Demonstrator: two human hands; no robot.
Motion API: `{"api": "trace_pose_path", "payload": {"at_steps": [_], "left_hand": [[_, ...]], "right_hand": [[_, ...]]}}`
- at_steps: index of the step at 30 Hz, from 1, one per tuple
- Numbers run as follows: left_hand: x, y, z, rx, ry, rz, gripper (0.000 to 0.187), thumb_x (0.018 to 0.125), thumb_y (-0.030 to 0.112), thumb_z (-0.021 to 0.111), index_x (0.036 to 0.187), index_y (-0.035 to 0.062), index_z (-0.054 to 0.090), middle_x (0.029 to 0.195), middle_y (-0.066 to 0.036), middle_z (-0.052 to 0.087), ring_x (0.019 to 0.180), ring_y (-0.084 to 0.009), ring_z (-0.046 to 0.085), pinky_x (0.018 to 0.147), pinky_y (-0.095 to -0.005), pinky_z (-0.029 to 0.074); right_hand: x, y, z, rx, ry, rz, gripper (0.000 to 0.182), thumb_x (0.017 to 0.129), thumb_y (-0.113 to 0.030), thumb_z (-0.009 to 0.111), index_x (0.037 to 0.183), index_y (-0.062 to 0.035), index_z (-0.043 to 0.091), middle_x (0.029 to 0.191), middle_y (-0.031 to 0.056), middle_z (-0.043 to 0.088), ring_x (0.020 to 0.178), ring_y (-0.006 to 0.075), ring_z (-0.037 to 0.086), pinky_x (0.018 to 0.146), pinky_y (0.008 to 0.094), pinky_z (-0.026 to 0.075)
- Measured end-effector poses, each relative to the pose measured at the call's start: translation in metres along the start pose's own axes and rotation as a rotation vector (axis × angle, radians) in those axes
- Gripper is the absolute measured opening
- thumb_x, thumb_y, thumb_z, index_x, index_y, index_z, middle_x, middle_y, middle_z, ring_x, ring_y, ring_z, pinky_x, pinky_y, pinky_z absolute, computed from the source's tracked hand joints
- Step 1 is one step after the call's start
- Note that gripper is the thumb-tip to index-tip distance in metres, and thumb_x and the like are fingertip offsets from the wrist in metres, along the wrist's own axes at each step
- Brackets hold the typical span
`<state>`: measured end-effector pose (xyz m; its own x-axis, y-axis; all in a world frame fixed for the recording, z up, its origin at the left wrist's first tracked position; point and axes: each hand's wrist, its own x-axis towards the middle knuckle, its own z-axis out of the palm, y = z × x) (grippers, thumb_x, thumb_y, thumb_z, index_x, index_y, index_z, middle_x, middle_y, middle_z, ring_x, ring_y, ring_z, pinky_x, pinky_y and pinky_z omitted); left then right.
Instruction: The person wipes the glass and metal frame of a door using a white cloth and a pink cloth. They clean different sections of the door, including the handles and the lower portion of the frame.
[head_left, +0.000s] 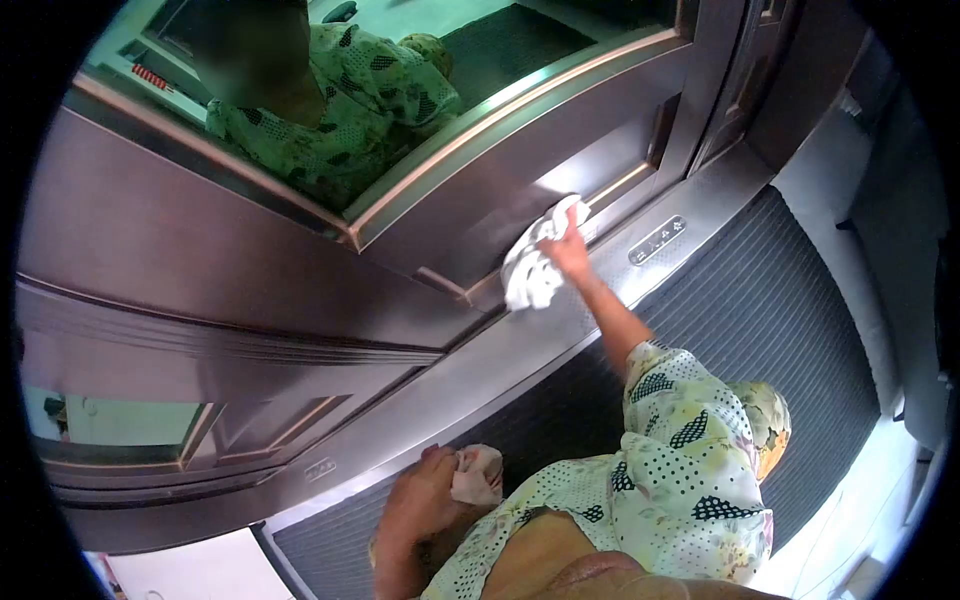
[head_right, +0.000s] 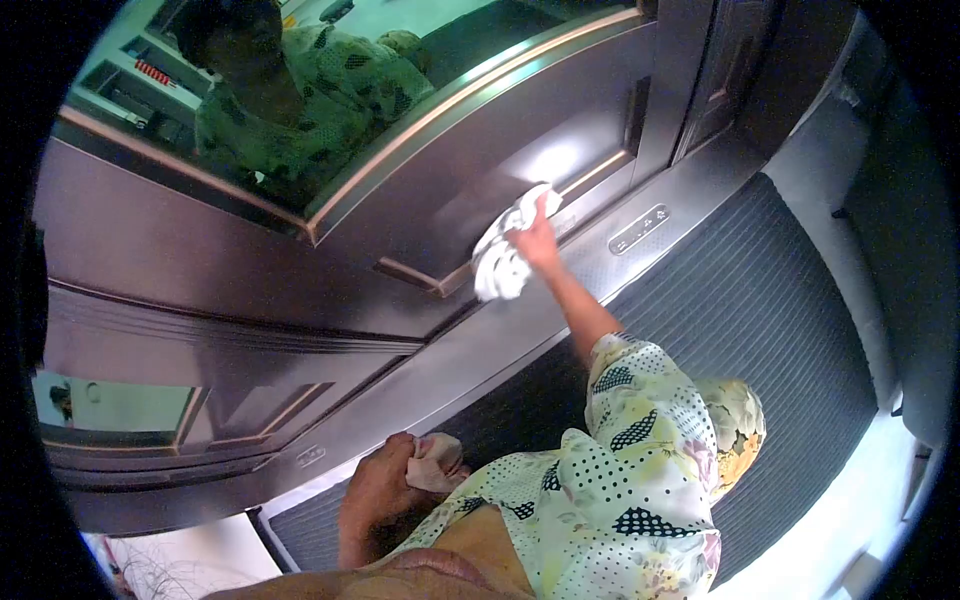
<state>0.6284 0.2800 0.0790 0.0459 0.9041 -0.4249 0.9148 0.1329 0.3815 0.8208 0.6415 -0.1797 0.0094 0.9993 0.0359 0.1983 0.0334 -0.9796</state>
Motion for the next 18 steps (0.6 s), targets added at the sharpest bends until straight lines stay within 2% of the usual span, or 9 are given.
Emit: {"api": "trace_pose_path", "payload": {"at_steps": [1,2,7,9,11,12,13,15,18], "left_hand": [[0.000,0.001,-0.001,0.001,-0.015,-0.006,0.053,0.063,0.024,0.079,0.105,0.0033,0.055,0.103,-0.022,0.061,0.094,-0.0436,0.061,0.078,-0.0466,0.050],[-0.002,0.001,0.000,-0.010,-0.022,-0.040,0.052,0.063,0.024,0.079,0.105,0.0029,0.056,0.102,-0.022,0.062,0.094,-0.0434,0.061,0.078,-0.0465,0.050],[-0.007,-0.013,0.009,0.019,-0.025,-0.066,0.050,0.065,0.025,0.079,0.104,0.0027,0.057,0.097,-0.022,0.063,0.094,-0.0418,0.063,0.078,-0.0452,0.050],[-0.002,-0.008,0.006,0.032,0.018,-0.043,0.049,0.066,0.026,0.079,0.104,0.0033,0.058,0.098,-0.023,0.064,0.095,-0.0411,0.063,0.078,-0.0447,0.050],[-0.001,0.000,0.000,0.005,0.012,-0.061,0.049,0.066,0.026,0.078,0.105,0.0038,0.058,0.099,-0.023,0.064,0.095,-0.0407,0.063,0.078,-0.0443,0.050],[0.002,0.005,-0.002,-0.034,-0.001,-0.085,0.048,0.066,0.026,0.078,0.105,0.0040,0.058,0.099,-0.023,0.064,0.095,-0.0407,0.064,0.078,-0.0441,0.050],[0.004,0.008,-0.004,-0.074,-0.010,-0.105,0.048,0.067,0.026,0.078,0.105,0.0042,0.059,0.099,-0.023,0.064,0.095,-0.0407,0.064,0.079,-0.0440,0.051],[0.004,0.005,-0.001,-0.065,-0.076,-0.143,0.050,0.066,0.030,0.078,0.105,0.0036,0.060,0.101,-0.023,0.062,0.094,-0.0421,0.062,0.080,-0.0456,0.050],[0.013,0.006,-0.001,0.005,-0.116,-0.111,0.049,0.066,0.028,0.078,0.104,0.0035,0.060,0.102,-0.023,0.063,0.096,-0.0415,0.063,0.080,-0.0450,0.050]], "right_hand": [[0.003,-0.022,-0.019,0.172,-0.064,0.165,0.106,0.071,-0.016,0.069,0.151,-0.0039,0.000,0.110,0.0292,0.063,0.099,0.0385,0.065,0.084,0.0388,0.051],[-0.001,-0.047,-0.030,-0.002,0.025,0.139,0.106,0.071,-0.016,0.070,0.150,-0.0032,0.001,0.103,0.0251,0.066,0.092,0.0343,0.067,0.078,0.0366,0.053],[-0.019,-0.034,0.008,-0.215,-0.032,-0.026,0.110,0.071,-0.016,0.066,0.150,-0.0072,-0.011,0.102,0.0349,0.062,0.097,0.0481,0.061,0.086,0.0442,0.049],[-0.022,-0.032,0.010,-0.135,-0.024,-0.034,0.111,0.071,-0.016,0.067,0.150,-0.0069,-0.009,0.106,0.0349,0.061,0.100,0.0472,0.060,0.087,0.0437,0.049],[-0.013,-0.026,0.000,-0.016,-0.022,0.064,0.110,0.070,-0.016,0.068,0.151,-0.0073,-0.006,0.110,0.0332,0.061,0.102,0.0435,0.061,0.090,0.0414,0.048],[-0.008,-0.028,-0.009,0.199,-0.054,0.169,0.109,0.070,-0.016,0.069,0.152,-0.0085,-0.003,0.111,0.0311,0.061,0.103,0.0390,0.063,0.090,0.0383,0.048],[0.001,-0.019,-0.009,0.174,-0.010,0.137,0.110,0.070,-0.014,0.069,0.152,-0.0094,-0.005,0.109,0.0287,0.063,0.098,0.0358,0.064,0.087,0.0362,0.050],[-0.001,-0.020,-0.006,0.036,-0.007,0.102,0.112,0.070,-0.013,0.070,0.151,-0.0089,-0.008,0.105,0.0285,0.064,0.094,0.0357,0.065,0.083,0.0363,0.051],[-0.020,-0.038,-0.001,-0.012,-0.142,0.112,0.115,0.070,-0.012,0.069,0.150,-0.0100,-0.014,0.099,0.0307,0.064,0.095,0.0408,0.063,0.085,0.0396,0.049]]}}
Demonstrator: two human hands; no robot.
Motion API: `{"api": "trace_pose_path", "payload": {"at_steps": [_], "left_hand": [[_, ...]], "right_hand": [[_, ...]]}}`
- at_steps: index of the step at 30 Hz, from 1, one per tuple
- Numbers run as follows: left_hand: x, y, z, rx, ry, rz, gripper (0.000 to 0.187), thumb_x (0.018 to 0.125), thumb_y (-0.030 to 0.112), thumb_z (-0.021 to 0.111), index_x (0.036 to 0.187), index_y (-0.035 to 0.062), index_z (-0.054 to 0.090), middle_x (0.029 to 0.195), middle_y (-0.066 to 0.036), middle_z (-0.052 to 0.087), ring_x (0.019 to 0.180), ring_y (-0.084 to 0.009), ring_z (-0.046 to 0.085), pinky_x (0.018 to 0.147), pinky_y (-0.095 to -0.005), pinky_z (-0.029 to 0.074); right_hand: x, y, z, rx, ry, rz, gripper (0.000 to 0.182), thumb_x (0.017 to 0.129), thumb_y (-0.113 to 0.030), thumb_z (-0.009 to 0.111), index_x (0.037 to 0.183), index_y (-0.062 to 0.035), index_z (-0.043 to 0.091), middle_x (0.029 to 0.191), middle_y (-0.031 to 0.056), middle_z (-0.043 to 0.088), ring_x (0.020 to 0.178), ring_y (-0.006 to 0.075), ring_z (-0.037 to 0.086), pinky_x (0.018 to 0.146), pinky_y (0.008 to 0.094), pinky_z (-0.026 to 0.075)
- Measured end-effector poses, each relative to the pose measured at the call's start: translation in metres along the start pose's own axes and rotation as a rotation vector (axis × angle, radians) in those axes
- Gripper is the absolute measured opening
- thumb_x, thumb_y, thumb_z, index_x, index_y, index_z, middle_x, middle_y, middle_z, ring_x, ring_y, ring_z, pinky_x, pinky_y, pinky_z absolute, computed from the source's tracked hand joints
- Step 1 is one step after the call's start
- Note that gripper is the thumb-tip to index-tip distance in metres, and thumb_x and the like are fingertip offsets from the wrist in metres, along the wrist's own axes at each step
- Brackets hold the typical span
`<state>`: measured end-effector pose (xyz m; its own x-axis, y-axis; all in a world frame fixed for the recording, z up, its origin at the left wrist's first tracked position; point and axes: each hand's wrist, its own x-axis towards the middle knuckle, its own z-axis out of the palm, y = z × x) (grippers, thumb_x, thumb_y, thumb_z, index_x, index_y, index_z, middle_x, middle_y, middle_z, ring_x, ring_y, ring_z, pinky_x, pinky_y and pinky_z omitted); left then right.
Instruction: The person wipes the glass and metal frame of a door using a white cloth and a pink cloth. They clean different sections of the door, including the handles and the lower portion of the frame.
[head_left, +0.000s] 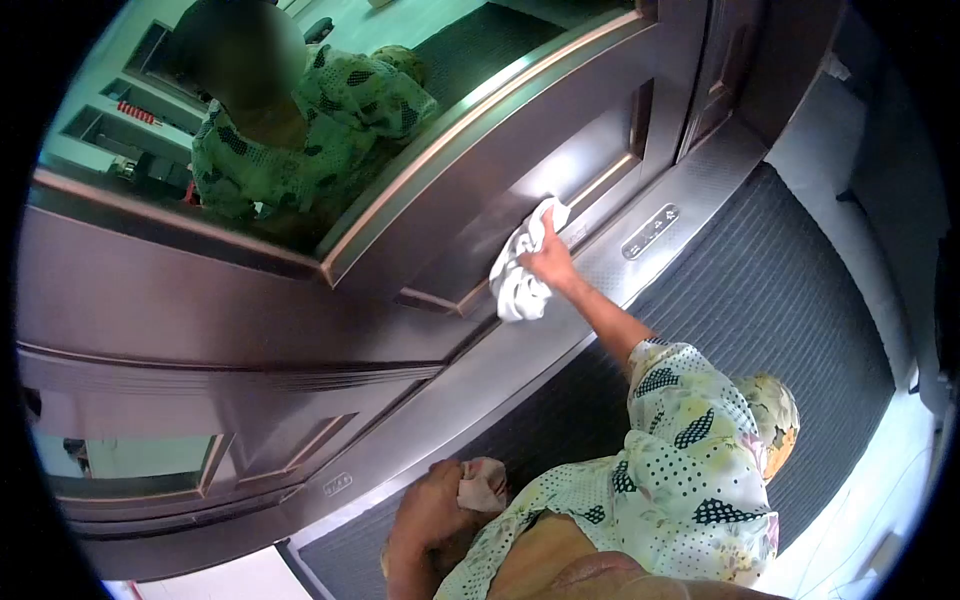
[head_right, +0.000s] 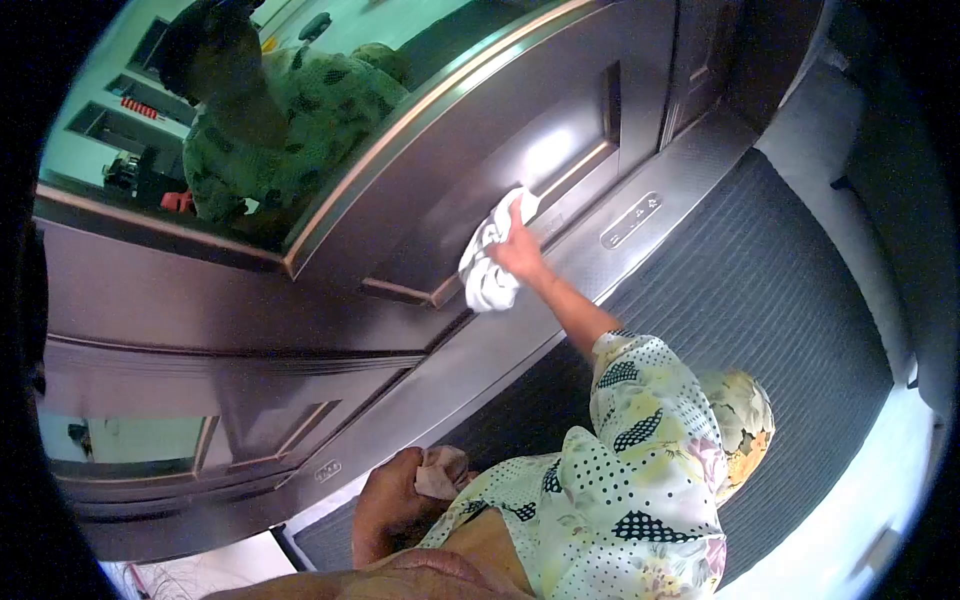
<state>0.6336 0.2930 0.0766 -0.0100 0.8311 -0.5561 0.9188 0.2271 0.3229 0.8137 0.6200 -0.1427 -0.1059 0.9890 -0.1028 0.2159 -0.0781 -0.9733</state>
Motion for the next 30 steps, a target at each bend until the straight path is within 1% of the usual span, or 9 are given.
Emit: {"api": "trace_pose_path", "payload": {"at_steps": [6,7,8,12,16,19,22,25,30], "left_hand": [[-0.001,0.010,-0.011,-0.057,0.022,-0.045,0.052,0.064,0.028,0.080,0.105,0.0042,0.059,0.102,-0.023,0.065,0.098,-0.0407,0.063,0.081,-0.0449,0.050],[-0.002,0.012,-0.014,-0.071,-0.014,-0.090,0.053,0.063,0.029,0.080,0.105,0.0044,0.059,0.102,-0.022,0.065,0.097,-0.0406,0.063,0.081,-0.0450,0.050],[-0.003,0.008,-0.012,-0.046,-0.020,-0.078,0.054,0.063,0.030,0.080,0.105,0.0045,0.059,0.102,-0.022,0.064,0.098,-0.0407,0.063,0.081,-0.0449,0.050],[-0.005,-0.006,-0.001,-0.009,-0.015,-0.024,0.057,0.062,0.031,0.081,0.108,0.0052,0.059,0.104,-0.022,0.064,0.098,-0.0410,0.062,0.082,-0.0448,0.050],[-0.009,-0.007,-0.006,-0.030,0.000,-0.012,0.059,0.061,0.032,0.082,0.108,0.0050,0.058,0.107,-0.022,0.064,0.098,-0.0409,0.062,0.082,-0.0454,0.051],[-0.008,-0.011,-0.006,0.048,0.011,0.004,0.059,0.062,0.035,0.081,0.109,0.0047,0.060,0.104,-0.019,0.063,0.094,-0.0379,0.063,0.079,-0.0455,0.051],[-0.002,-0.011,-0.008,-0.032,-0.061,-0.018,0.058,0.062,0.032,0.081,0.108,0.0046,0.059,0.106,-0.019,0.063,0.096,-0.0383,0.062,0.082,-0.0455,0.050],[0.007,-0.014,-0.001,0.035,-0.049,0.132,0.052,0.065,0.027,0.079,0.106,0.0041,0.058,0.107,-0.020,0.062,0.097,-0.0396,0.062,0.082,-0.0460,0.050],[0.001,-0.008,-0.003,0.021,-0.055,0.115,0.044,0.069,0.021,0.073,0.105,0.0031,0.055,0.107,-0.021,0.061,0.099,-0.0405,0.061,0.084,-0.0469,0.050]], "right_hand": [[0.015,0.014,-0.012,0.098,0.125,0.010,0.109,0.069,-0.014,0.071,0.153,-0.0110,0.002,0.111,0.0281,0.062,0.102,0.0362,0.062,0.090,0.0381,0.047],[0.028,0.018,-0.020,0.243,0.162,0.065,0.104,0.067,-0.009,0.071,0.152,-0.0057,0.013,0.100,0.0121,0.064,0.085,0.0174,0.061,0.076,0.0301,0.052],[0.057,0.043,-0.023,0.183,0.322,0.042,0.099,0.067,-0.005,0.069,0.151,-0.0049,0.017,0.097,0.0105,0.064,0.080,0.0164,0.061,0.070,0.0307,0.052],[0.081,-0.024,-0.095,-0.001,0.772,-0.269,0.072,0.073,-0.013,0.067,0.137,0.0038,0.037,0.104,0.0225,0.065,0.093,0.0329,0.065,0.082,0.0389,0.050],[0.048,-0.119,-0.087,-0.182,0.884,-0.517,0.059,0.074,-0.008,0.063,0.128,0.0045,0.042,0.104,0.0285,0.058,0.102,0.0442,0.055,0.091,0.0480,0.041],[0.023,-0.089,-0.026,-0.303,0.769,-0.695,0.083,0.075,-0.012,0.065,0.141,0.0142,0.022,0.138,0.0352,0.038,0.131,0.0473,0.034,0.114,0.0491,0.022],[-0.045,-0.060,0.050,-0.505,0.375,-0.697,0.067,0.070,-0.010,0.069,0.129,0.0099,0.044,0.132,0.0346,0.044,0.127,0.0500,0.039,0.110,0.0509,0.030],[-0.064,-0.033,0.087,-0.566,-0.209,-1.179,0.042,0.066,0.001,0.065,0.107,-0.0112,0.064,0.123,0.0138,0.057,0.119,0.0323,0.052,0.094,0.0432,0.047],[-0.058,-0.081,0.047,-0.322,-0.268,-0.988,0.046,0.060,0.005,0.065,0.104,-0.0104,0.068,0.104,0.0103,0.065,0.103,0.0311,0.060,0.084,0.0366,0.051]]}}
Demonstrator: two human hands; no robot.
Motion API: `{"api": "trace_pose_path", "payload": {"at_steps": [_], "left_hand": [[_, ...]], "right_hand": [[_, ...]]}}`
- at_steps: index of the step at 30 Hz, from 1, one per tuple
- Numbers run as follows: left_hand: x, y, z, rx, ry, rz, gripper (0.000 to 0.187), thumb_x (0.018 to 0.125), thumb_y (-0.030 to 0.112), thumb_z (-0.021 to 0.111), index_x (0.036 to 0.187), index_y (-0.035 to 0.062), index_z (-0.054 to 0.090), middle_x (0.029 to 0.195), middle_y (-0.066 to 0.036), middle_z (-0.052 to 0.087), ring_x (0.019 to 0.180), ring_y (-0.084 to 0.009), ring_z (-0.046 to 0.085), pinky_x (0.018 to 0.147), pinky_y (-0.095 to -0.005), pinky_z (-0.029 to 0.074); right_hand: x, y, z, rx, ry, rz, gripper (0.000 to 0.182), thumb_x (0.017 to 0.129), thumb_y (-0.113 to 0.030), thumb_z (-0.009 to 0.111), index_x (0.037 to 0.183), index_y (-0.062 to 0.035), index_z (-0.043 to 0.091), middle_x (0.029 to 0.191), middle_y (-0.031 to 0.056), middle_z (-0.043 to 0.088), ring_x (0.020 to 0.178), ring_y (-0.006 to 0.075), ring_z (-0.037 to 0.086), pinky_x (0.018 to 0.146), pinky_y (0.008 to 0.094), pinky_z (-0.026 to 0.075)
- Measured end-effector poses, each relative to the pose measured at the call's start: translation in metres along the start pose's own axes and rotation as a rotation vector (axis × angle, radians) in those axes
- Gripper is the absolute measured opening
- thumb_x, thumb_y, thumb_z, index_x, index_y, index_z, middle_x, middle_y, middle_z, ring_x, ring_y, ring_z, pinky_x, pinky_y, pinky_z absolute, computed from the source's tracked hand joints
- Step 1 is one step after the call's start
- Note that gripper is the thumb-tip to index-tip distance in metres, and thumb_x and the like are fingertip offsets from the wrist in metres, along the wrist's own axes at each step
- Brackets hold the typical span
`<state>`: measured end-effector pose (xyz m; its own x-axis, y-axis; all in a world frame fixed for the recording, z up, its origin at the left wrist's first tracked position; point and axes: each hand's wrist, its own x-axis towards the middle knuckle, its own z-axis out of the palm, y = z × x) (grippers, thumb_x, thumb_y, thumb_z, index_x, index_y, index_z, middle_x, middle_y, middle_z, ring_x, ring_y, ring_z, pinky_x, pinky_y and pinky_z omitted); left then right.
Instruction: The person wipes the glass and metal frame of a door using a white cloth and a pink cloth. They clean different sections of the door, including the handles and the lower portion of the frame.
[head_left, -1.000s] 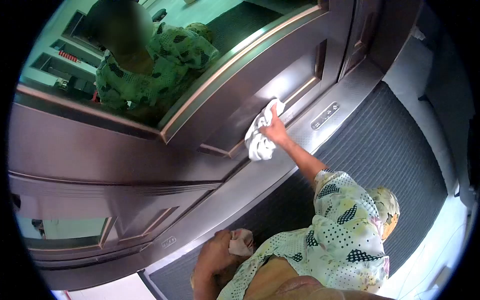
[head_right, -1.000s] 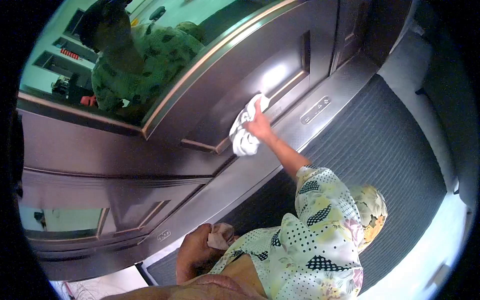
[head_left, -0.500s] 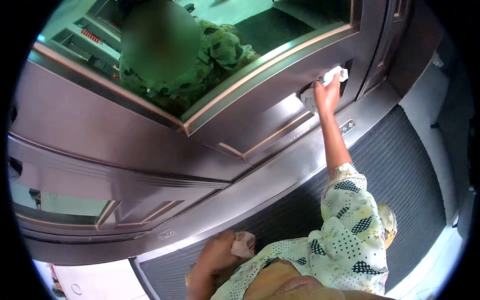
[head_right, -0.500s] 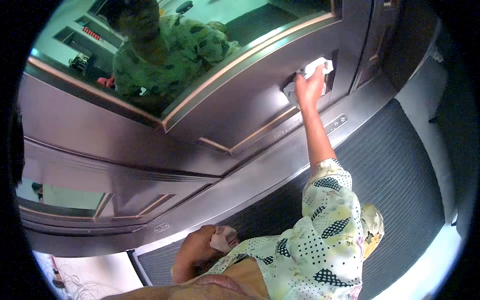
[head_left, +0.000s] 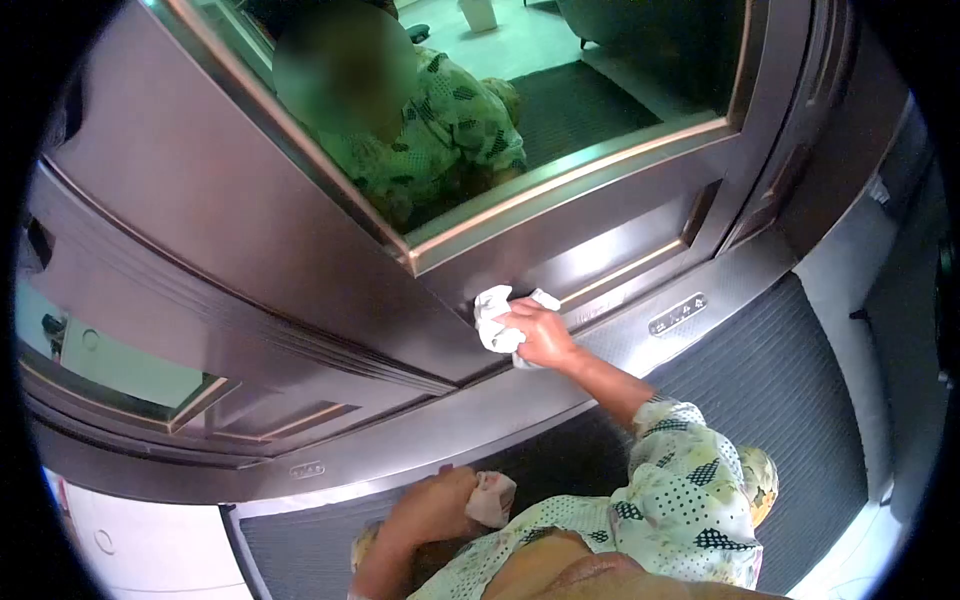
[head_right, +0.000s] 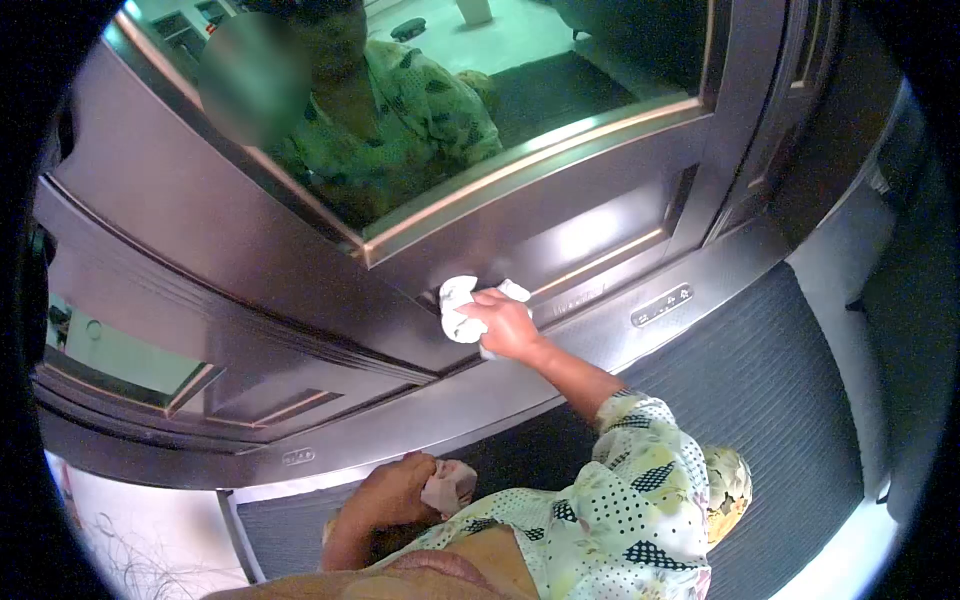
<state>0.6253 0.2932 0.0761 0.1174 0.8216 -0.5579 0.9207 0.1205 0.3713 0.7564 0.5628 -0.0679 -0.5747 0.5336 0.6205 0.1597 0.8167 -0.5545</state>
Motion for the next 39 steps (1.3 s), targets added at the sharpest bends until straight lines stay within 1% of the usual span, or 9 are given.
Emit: {"api": "trace_pose_path", "payload": {"at_steps": [2,5,8,14,17,21,24,33,39], "left_hand": [[-0.002,-0.002,-0.001,0.010,0.023,-0.006,0.043,0.069,0.019,0.073,0.104,0.0025,0.055,0.105,-0.020,0.062,0.098,-0.0401,0.062,0.084,-0.0467,0.051],[-0.002,0.004,-0.016,-0.062,0.047,-0.097,0.047,0.070,0.025,0.074,0.107,0.0034,0.057,0.112,-0.023,0.060,0.102,-0.0402,0.061,0.085,-0.0471,0.050],[0.009,-0.014,-0.012,0.042,0.068,-0.002,0.044,0.069,0.022,0.074,0.105,0.0039,0.058,0.107,-0.022,0.062,0.098,-0.0400,0.062,0.082,-0.0472,0.051],[0.029,-0.012,-0.029,0.019,0.099,0.110,0.049,0.065,0.027,0.076,0.103,0.0023,0.058,0.102,-0.018,0.061,0.098,-0.0362,0.061,0.084,-0.0447,0.051],[0.026,-0.005,-0.030,0.017,0.106,0.093,0.047,0.067,0.030,0.075,0.102,0.0027,0.059,0.102,-0.017,0.062,0.099,-0.0359,0.061,0.084,-0.0444,0.050],[0.030,0.003,-0.031,0.040,0.075,0.067,0.046,0.068,0.031,0.073,0.102,0.0031,0.059,0.104,-0.016,0.062,0.099,-0.0360,0.061,0.085,-0.0449,0.049],[0.036,-0.005,-0.019,0.063,0.111,0.163,0.043,0.070,0.029,0.074,0.104,0.0052,0.060,0.105,-0.017,0.063,0.097,-0.0379,0.062,0.084,-0.0449,0.050],[0.047,0.010,-0.011,0.021,-0.028,0.120,0.041,0.072,0.027,0.072,0.104,0.0042,0.061,0.105,-0.018,0.064,0.097,-0.0371,0.063,0.084,-0.0447,0.051],[0.046,0.011,-0.021,0.071,-0.022,0.142,0.041,0.071,0.024,0.073,0.105,0.0041,0.062,0.105,-0.017,0.064,0.098,-0.0346,0.064,0.084,-0.0436,0.051]], "right_hand": [[0.029,-0.050,-0.052,0.172,0.034,-0.062,0.046,0.058,0.003,0.068,0.102,-0.0084,0.069,0.103,0.0112,0.067,0.097,0.0312,0.062,0.084,0.0370,0.052],[0.061,-0.106,-0.102,0.081,0.216,-0.504,0.034,0.061,-0.010,0.072,0.095,-0.0122,0.069,0.104,0.0088,0.067,0.098,0.0288,0.063,0.080,0.0350,0.054],[0.094,-0.128,-0.123,-0.193,0.251,-0.618,0.020,0.067,-0.012,0.067,0.087,-0.0167,0.067,0.108,0.0064,0.065,0.104,0.0261,0.062,0.066,0.0340,0.052],[0.131,-0.080,-0.154,-0.508,-0.036,-0.469,0.031,0.063,-0.007,0.068,0.092,-0.0185,0.068,0.098,0.0033,0.063,0.099,0.0250,0.059,0.071,0.0412,0.048],[0.114,-0.054,-0.206,-0.644,0.047,-0.338,0.037,0.060,-0.003,0.069,0.094,-0.0181,0.068,0.096,0.0022,0.063,0.099,0.0262,0.058,0.073,0.0395,0.048],[0.083,0.007,-0.288,-0.875,0.240,0.001,0.037,0.063,0.002,0.065,0.098,-0.0115,0.067,0.097,0.0119,0.064,0.098,0.0337,0.059,0.079,0.0435,0.048],[0.055,0.054,-0.345,-1.091,0.390,0.118,0.046,0.065,0.005,0.059,0.107,-0.0123,0.060,0.097,0.0104,0.063,0.091,0.0343,0.060,0.070,0.0442,0.050],[0.069,0.061,-0.349,-1.066,0.221,0.293,0.078,0.069,0.000,0.061,0.142,-0.0127,0.036,0.122,0.0188,0.058,0.106,0.0389,0.056,0.087,0.0467,0.048],[0.076,0.039,-0.344,-1.019,0.143,0.597,0.074,0.076,-0.016,0.063,0.143,-0.0127,0.034,0.101,0.0258,0.066,0.094,0.0415,0.064,0.080,0.0491,0.049]]}}
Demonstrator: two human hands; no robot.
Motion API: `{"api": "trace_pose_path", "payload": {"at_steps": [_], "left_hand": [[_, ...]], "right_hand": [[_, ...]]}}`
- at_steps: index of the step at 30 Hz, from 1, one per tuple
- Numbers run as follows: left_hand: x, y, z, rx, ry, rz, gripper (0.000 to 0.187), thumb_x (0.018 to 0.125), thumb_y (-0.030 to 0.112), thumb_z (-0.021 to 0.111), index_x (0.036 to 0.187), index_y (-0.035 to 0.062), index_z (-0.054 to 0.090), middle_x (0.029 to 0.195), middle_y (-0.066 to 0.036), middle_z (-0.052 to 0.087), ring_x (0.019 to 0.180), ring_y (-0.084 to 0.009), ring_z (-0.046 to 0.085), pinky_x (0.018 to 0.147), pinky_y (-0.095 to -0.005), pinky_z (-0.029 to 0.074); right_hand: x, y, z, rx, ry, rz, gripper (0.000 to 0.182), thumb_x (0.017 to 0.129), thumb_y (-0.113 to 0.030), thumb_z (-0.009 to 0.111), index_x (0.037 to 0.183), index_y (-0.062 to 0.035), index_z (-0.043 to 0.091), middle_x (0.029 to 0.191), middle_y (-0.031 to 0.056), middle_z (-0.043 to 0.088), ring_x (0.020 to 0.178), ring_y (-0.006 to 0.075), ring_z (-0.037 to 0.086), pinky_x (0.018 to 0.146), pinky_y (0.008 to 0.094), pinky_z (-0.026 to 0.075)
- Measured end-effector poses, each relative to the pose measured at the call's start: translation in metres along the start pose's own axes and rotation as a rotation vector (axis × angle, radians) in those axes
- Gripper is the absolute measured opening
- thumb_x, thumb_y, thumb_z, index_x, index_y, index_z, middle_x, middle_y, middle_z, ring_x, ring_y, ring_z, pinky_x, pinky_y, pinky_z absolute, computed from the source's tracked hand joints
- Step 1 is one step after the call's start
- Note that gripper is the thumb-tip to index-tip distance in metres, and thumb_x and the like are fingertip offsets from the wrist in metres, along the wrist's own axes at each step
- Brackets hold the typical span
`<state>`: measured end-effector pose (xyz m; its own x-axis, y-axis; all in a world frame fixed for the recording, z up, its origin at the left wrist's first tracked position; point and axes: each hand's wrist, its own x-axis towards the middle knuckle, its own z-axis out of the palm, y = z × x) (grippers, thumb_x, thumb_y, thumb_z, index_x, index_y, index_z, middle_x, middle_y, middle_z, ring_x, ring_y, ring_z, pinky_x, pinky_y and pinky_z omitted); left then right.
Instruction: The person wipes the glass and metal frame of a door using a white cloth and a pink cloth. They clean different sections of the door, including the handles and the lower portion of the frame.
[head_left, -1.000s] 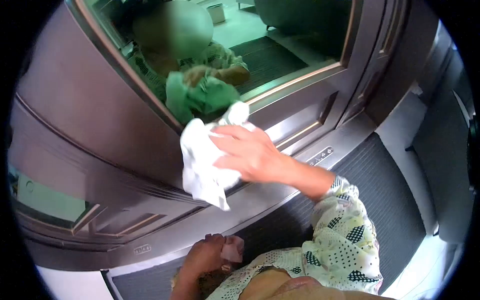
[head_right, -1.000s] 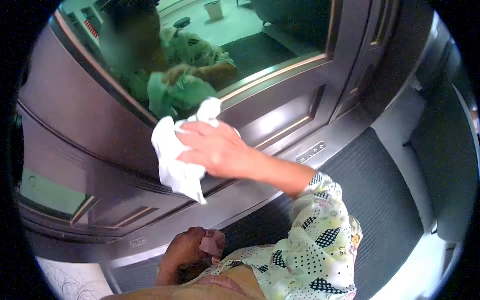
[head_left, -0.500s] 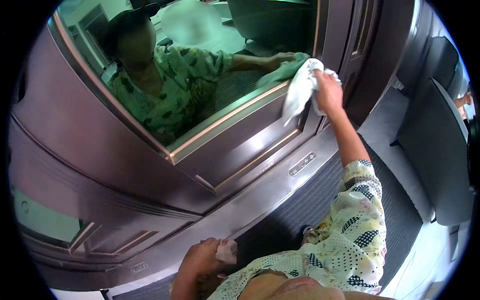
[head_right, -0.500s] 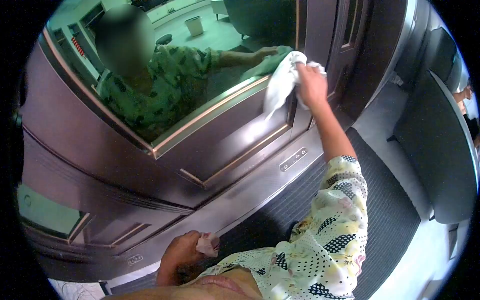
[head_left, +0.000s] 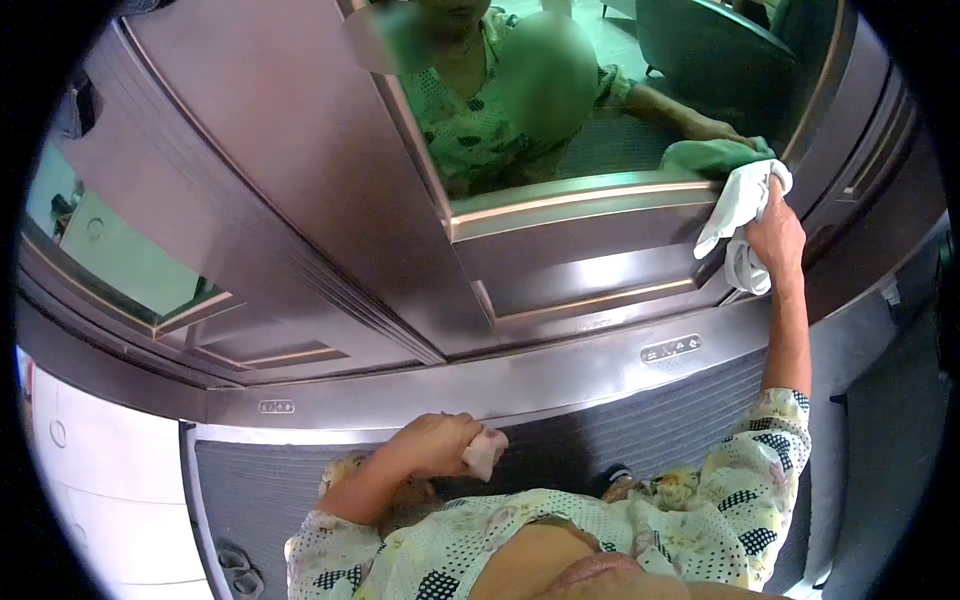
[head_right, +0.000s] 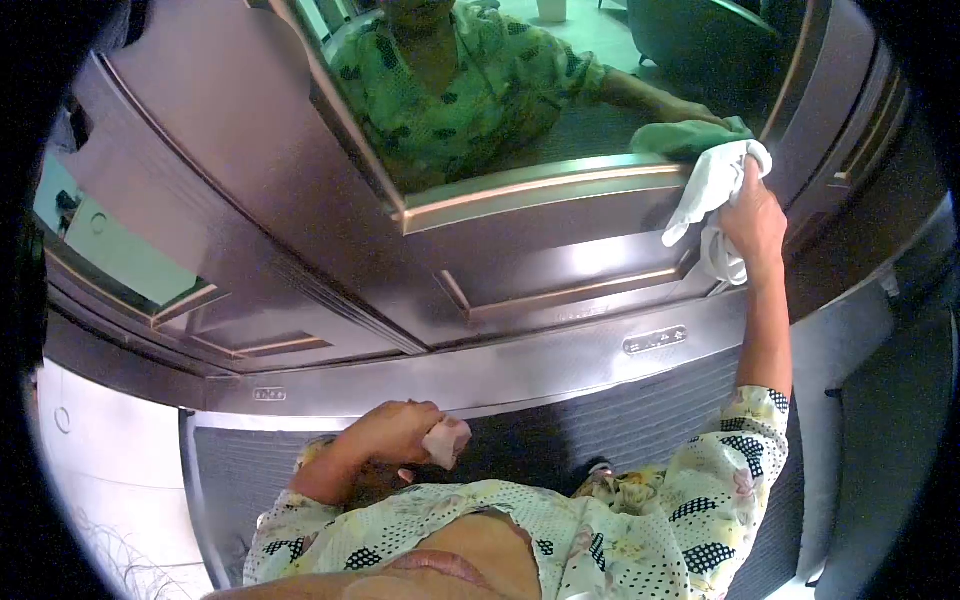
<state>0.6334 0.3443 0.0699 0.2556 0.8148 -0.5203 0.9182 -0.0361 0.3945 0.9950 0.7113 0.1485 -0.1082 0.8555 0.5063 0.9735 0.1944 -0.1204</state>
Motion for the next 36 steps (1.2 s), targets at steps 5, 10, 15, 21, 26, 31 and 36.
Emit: {"api": "trace_pose_path", "payload": {"at_steps": [5,10,15,21,26,31,36], "left_hand": [[0.004,-0.013,0.013,0.035,0.087,0.087,0.038,0.071,0.022,0.073,0.104,0.0053,0.062,0.104,-0.016,0.064,0.096,-0.0352,0.064,0.082,-0.0445,0.051],[0.003,-0.012,0.012,0.029,0.117,0.156,0.034,0.070,0.022,0.072,0.098,0.0050,0.061,0.102,-0.016,0.064,0.094,-0.0355,0.064,0.080,-0.0449,0.051],[-0.006,-0.005,0.020,0.022,0.157,0.166,0.034,0.071,0.021,0.072,0.100,0.0056,0.062,0.098,-0.015,0.065,0.091,-0.0356,0.065,0.078,-0.0461,0.051],[-0.010,-0.005,0.029,0.025,0.173,0.188,0.036,0.071,0.023,0.072,0.101,0.0048,0.063,0.098,-0.016,0.065,0.091,-0.0357,0.065,0.077,-0.0455,0.052],[-0.018,0.021,0.007,-0.007,0.068,0.086,0.041,0.072,0.028,0.071,0.103,0.0024,0.062,0.105,-0.018,0.065,0.093,-0.0370,0.064,0.081,-0.0442,0.052],[-0.026,0.010,0.018,-0.029,0.122,0.067,0.039,0.074,0.031,0.072,0.104,0.0075,0.064,0.099,-0.019,0.067,0.092,-0.0392,0.065,0.080,-0.0459,0.051],[-0.050,0.016,-0.002,-0.062,0.092,0.005,0.038,0.074,0.030,0.071,0.101,0.0057,0.062,0.099,-0.021,0.065,0.095,-0.0401,0.063,0.079,-0.0465,0.051]], "right_hand": [[0.007,0.007,0.002,0.169,0.017,-0.005,0.065,0.078,-0.020,0.062,0.139,-0.0150,0.039,0.103,0.0266,0.065,0.098,0.0432,0.062,0.082,0.0489,0.049],[-0.004,-0.002,0.029,0.499,0.060,-0.200,0.060,0.075,-0.007,0.064,0.133,-0.0120,0.050,0.101,0.0258,0.066,0.090,0.0425,0.065,0.078,0.0435,0.052],[-0.053,-0.110,-0.015,0.325,0.032,-0.382,0.067,0.068,-0.014,0.071,0.131,-0.0077,0.051,0.089,0.0231,0.066,0.081,0.0392,0.066,0.072,0.0462,0.052],[-0.091,-0.203,-0.028,0.365,-0.085,-0.700,0.070,0.064,-0.016,0.074,0.131,-0.0074,0.052,0.094,0.0186,0.066,0.086,0.0361,0.065,0.076,0.0422,0.053],[-0.109,-0.233,0.028,0.714,-0.089,-1.100,0.060,0.060,-0.009,0.073,0.118,-0.0096,0.062,0.108,0.0145,0.064,0.097,0.0328,0.061,0.078,0.0454,0.052],[-0.138,-0.228,0.042,0.700,-0.362,-1.305,0.054,0.058,-0.004,0.069,0.111,-0.0144,0.065,0.107,0.0081,0.064,0.096,0.0330,0.060,0.077,0.0437,0.053],[-0.106,-0.170,0.001,0.834,-0.056,-1.006,0.040,0.061,-0.010,0.078,0.099,-0.0047,0.067,0.090,0.0139,0.066,0.085,0.0346,0.065,0.075,0.0381,0.052]]}}
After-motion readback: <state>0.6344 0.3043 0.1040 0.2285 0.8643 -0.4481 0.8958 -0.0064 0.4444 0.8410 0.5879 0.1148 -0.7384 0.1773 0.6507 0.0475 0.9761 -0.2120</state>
